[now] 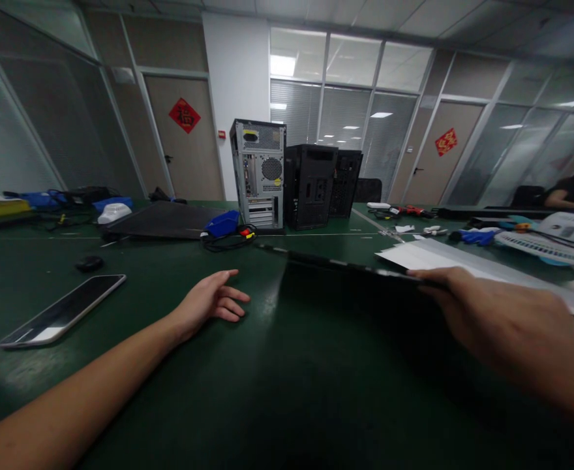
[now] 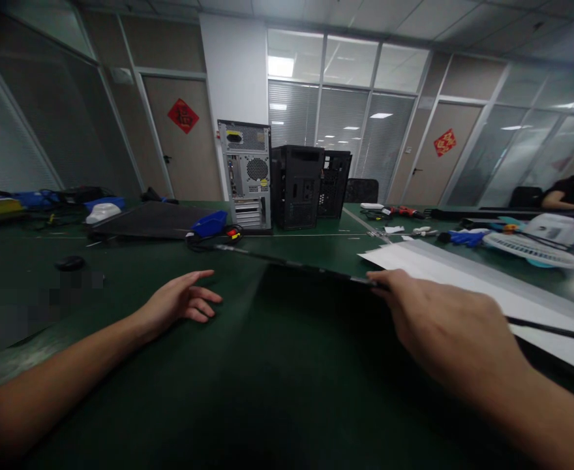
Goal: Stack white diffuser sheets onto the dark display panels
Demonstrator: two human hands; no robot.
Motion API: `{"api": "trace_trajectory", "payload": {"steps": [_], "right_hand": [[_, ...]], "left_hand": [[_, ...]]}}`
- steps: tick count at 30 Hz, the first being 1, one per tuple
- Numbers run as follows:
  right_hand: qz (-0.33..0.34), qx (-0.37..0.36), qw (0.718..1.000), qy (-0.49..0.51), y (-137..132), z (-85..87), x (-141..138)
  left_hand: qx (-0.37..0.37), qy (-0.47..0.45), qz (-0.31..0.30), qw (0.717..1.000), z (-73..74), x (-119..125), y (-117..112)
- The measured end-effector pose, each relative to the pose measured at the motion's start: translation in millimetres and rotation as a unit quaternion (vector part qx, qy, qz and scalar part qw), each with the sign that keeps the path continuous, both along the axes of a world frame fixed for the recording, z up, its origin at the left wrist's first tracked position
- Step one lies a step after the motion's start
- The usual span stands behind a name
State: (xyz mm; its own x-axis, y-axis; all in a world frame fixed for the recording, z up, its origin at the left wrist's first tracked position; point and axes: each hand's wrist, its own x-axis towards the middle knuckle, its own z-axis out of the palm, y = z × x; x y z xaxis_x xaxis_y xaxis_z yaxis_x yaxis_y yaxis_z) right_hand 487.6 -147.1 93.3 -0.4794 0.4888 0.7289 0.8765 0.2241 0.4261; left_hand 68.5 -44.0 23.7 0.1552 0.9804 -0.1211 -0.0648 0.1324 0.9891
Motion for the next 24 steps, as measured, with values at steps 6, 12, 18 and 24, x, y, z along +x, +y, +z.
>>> {"api": "trace_trajectory", "payload": {"steps": [6, 12, 18, 24], "right_hand": [[0.218, -0.099, 0.971, -0.026, 16, -50.0, -51], [0.252, -0.279, 0.926, -0.009, 56, -71.5, -65], [0.181, -0.458, 0.870, 0.039, 112, -58.5, -38], [-0.054, -0.294, 0.948, 0.105, 190, -86.7, 76]], "left_hand": [[-0.061, -0.050, 0.109, 0.991, 6.9, -7, 6], [-0.036, -0.021, 0.168, 0.985, 3.0, -12, 12], [-0.036, -0.040, 0.176, 0.983, 1.6, -9, 9], [-0.013, -0.083, 0.172, 0.981, -0.4, -10, 13]]}}
